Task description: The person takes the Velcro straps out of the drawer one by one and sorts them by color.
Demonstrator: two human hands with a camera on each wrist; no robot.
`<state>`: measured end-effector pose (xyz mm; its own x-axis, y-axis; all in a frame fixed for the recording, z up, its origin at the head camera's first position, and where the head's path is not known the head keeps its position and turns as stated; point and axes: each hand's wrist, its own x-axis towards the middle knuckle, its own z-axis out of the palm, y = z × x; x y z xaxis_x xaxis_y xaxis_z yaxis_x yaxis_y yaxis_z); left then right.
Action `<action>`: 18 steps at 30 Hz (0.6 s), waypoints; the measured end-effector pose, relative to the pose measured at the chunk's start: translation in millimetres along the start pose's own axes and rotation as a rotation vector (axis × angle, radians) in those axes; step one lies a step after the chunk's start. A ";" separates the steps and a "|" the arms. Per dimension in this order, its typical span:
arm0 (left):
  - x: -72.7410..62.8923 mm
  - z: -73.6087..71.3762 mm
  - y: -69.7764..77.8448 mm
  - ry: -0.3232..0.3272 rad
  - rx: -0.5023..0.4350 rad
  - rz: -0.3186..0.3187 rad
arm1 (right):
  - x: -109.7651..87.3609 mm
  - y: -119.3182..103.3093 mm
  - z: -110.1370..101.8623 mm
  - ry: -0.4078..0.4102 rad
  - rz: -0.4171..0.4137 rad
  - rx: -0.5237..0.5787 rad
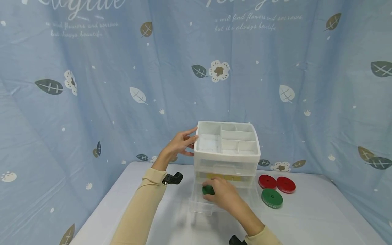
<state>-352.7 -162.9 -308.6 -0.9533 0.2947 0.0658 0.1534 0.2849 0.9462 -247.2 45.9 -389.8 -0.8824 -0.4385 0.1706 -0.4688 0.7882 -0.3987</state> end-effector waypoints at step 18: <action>2.7 -0.4 -0.7 0.002 0.001 -0.012 | -19.7 -3.5 -34.7 0.040 0.065 0.031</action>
<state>-355.5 -162.6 -308.9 -0.9558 0.2889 0.0550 0.1421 0.2898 0.9465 -229.7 66.8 -360.5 -0.9121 -0.3689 0.1788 -0.4095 0.8003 -0.4380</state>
